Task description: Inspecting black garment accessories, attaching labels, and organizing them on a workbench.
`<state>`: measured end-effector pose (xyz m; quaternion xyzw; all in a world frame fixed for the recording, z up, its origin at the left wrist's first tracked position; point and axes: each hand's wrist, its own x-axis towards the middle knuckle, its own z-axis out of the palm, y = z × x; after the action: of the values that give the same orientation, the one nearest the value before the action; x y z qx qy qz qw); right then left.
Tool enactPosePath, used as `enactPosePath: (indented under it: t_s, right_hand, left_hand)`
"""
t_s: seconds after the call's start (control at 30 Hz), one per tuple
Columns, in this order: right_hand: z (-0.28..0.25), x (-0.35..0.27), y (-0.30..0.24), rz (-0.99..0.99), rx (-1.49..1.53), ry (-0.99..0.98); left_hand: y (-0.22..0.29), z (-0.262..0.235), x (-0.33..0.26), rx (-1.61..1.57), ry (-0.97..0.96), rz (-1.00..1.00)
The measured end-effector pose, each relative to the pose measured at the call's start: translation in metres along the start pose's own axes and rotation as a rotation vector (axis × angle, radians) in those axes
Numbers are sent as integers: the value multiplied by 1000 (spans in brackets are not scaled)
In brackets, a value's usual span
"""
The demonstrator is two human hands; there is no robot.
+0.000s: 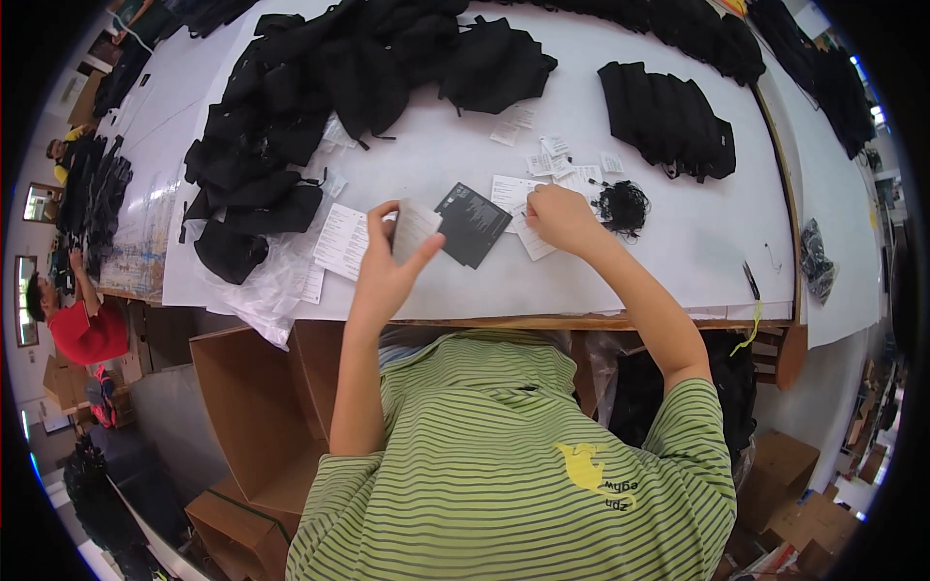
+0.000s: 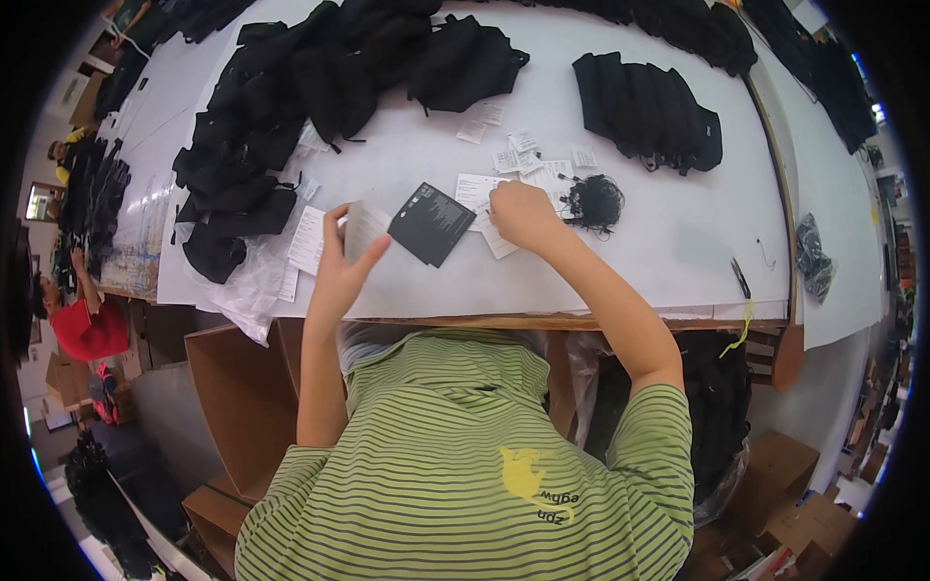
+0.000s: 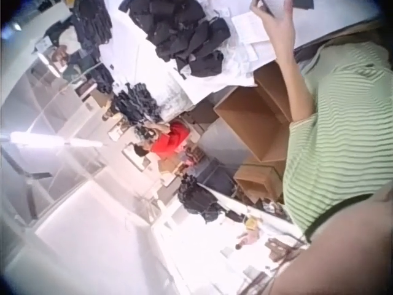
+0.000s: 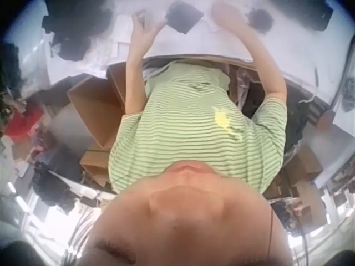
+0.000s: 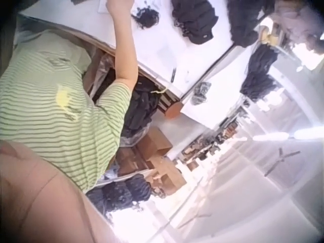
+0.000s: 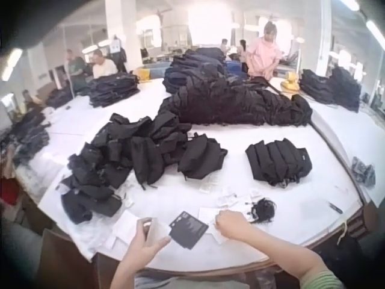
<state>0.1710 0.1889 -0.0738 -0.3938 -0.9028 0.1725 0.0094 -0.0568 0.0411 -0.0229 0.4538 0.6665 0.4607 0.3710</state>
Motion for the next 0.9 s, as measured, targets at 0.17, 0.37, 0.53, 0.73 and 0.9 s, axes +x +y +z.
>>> enactPosePath:
  t_s: [0.17,0.37,0.53,0.73,0.9]
  right_hand:
    - [-26,-21,-41,139,1030,79]
    - [-29,-41,-87,89,1084,365]
    - [-32,-49,-105,143,975,517]
    - [-25,-50,-108,87,879,562]
    - [-26,-54,-111,104,837,571]
  left_hand:
    - [9,19,-11,-94,-99,78]
    - [3,35,-12,-302,-129,6]
    - [11,39,-17,-276,10,184]
    - [12,41,-22,-128,125,258]
    - [17,37,-23,-7,132,365]
